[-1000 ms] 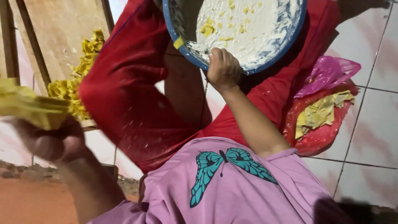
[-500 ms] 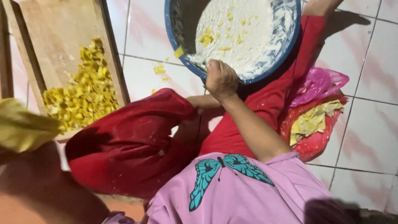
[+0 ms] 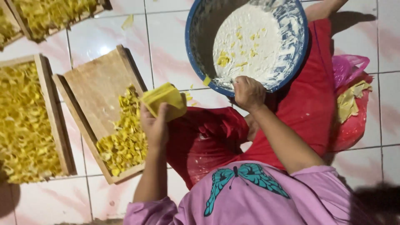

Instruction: Filling small yellow dough wrappers with a white paste using a fork and folding them into snacks.

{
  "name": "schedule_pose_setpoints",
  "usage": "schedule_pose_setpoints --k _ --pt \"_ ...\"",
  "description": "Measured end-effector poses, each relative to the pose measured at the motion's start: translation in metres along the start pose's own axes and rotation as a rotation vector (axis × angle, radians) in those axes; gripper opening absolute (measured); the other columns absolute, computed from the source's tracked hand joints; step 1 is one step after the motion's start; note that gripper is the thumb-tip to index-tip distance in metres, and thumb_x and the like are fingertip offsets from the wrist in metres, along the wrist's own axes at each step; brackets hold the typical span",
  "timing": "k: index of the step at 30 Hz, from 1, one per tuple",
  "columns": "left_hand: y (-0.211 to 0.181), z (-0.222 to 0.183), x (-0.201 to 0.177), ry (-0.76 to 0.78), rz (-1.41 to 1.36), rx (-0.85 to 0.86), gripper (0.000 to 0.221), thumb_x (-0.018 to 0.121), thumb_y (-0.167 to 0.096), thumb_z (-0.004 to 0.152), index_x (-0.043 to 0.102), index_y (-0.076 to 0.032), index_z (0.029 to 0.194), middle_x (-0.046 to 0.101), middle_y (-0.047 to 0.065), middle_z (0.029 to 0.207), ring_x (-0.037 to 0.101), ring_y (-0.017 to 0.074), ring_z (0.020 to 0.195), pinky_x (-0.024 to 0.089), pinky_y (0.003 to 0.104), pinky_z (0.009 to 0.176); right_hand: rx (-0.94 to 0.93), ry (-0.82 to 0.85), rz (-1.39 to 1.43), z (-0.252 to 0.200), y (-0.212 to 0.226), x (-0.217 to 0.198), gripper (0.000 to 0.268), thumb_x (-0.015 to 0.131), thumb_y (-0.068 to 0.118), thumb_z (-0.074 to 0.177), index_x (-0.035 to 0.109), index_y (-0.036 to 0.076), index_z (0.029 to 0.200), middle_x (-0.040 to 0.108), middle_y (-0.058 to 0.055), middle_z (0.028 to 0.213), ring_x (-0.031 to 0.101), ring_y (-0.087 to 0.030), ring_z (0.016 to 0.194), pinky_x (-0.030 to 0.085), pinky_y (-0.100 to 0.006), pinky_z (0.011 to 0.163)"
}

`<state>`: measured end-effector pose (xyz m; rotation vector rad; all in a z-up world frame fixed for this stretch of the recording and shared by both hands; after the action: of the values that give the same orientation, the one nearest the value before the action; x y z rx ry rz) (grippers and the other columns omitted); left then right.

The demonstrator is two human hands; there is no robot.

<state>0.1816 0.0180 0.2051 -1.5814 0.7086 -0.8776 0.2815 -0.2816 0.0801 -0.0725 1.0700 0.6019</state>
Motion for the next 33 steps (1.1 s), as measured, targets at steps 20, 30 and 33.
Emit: schedule_pose_setpoints --k 20,30,33 --pt "0.07 0.039 -0.013 0.285 0.743 0.133 0.024 0.075 -0.026 0.095 0.057 -0.012 0.104 0.07 0.019 0.076 0.073 0.0421 0.081 0.053 0.047 0.066 0.219 0.103 -0.123 -0.008 0.008 0.0 0.02 0.058 0.037 0.081 0.052 0.018 0.078 0.052 -0.007 0.064 0.066 -0.034 0.063 0.052 -0.046 0.057" --pt "0.058 0.025 0.005 0.321 0.657 0.122 0.021 0.07 -0.029 0.096 0.058 -0.013 0.1 0.07 0.019 0.076 0.072 0.0429 0.082 0.055 0.047 0.067 0.143 0.072 -0.184 -0.008 0.011 -0.002 0.013 0.057 0.03 0.077 0.05 0.02 0.074 0.047 -0.004 0.064 0.063 -0.03 0.059 0.051 -0.041 0.055" --pt "0.072 0.005 0.001 0.27 0.444 0.042 0.015 0.066 -0.023 0.1 0.06 -0.011 0.106 0.073 0.016 0.084 0.073 0.0338 0.087 0.057 0.043 0.074 0.13 0.064 -0.162 -0.004 0.012 -0.004 0.012 0.058 0.029 0.077 0.052 0.019 0.076 0.048 -0.004 0.064 0.063 -0.031 0.059 0.052 -0.042 0.055"
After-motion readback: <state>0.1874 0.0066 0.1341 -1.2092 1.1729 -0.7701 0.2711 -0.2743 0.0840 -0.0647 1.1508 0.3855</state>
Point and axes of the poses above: each hand's wrist, its own z-axis towards the middle knuckle, its own x-axis out of the palm, y = z × x, the point moved 3 cm from there along z, towards the middle knuckle
